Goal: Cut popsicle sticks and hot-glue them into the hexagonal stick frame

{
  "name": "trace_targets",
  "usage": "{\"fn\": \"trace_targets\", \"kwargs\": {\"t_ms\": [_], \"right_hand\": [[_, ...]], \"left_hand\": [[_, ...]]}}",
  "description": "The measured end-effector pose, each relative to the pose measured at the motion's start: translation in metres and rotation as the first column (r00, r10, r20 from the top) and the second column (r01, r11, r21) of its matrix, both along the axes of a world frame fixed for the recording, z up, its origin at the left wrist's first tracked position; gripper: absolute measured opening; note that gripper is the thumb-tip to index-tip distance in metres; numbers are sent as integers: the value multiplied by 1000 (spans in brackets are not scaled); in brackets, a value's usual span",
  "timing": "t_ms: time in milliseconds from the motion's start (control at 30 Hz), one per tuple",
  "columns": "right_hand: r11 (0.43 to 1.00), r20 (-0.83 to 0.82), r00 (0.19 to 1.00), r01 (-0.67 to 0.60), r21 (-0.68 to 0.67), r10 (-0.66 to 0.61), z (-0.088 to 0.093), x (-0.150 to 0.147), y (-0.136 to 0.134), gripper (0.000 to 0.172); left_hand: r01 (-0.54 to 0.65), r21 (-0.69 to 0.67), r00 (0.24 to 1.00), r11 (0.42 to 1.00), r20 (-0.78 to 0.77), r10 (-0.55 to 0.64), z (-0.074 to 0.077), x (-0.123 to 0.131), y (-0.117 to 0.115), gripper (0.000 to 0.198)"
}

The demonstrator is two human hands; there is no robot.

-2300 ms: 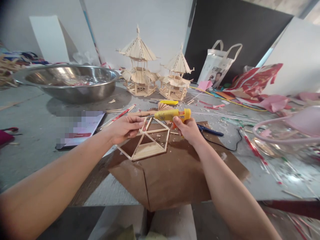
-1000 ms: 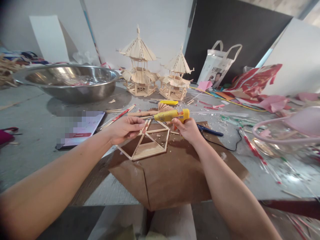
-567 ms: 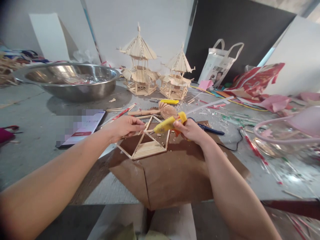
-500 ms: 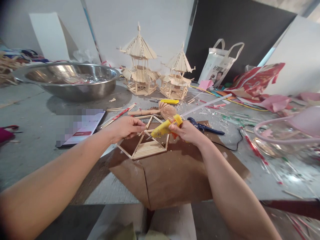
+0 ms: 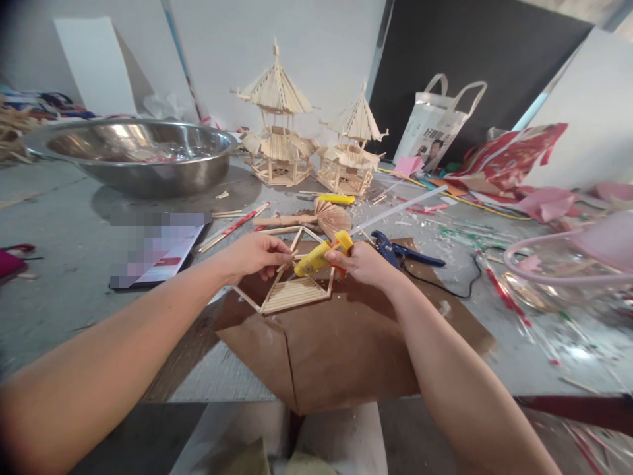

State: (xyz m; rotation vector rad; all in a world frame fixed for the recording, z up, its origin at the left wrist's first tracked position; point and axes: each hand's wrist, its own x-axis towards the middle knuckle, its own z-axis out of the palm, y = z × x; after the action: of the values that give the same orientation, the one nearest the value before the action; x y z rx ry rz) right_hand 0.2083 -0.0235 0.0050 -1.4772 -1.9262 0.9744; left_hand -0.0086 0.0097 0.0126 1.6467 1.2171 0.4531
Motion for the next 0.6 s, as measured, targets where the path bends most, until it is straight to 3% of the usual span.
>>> {"fn": "trace_targets", "kwargs": {"t_ms": [367,600], "right_hand": [[1000,15,1000,5,19,-5,-4,4,3,52],[1000,58,998,28,-9,-27,0,6,2,52]], "left_hand": [[-4,7,1000,1000,-10,4,1,1,-1,18],[38,82,996,996,-89,-31,2,1,-2,18]]}}
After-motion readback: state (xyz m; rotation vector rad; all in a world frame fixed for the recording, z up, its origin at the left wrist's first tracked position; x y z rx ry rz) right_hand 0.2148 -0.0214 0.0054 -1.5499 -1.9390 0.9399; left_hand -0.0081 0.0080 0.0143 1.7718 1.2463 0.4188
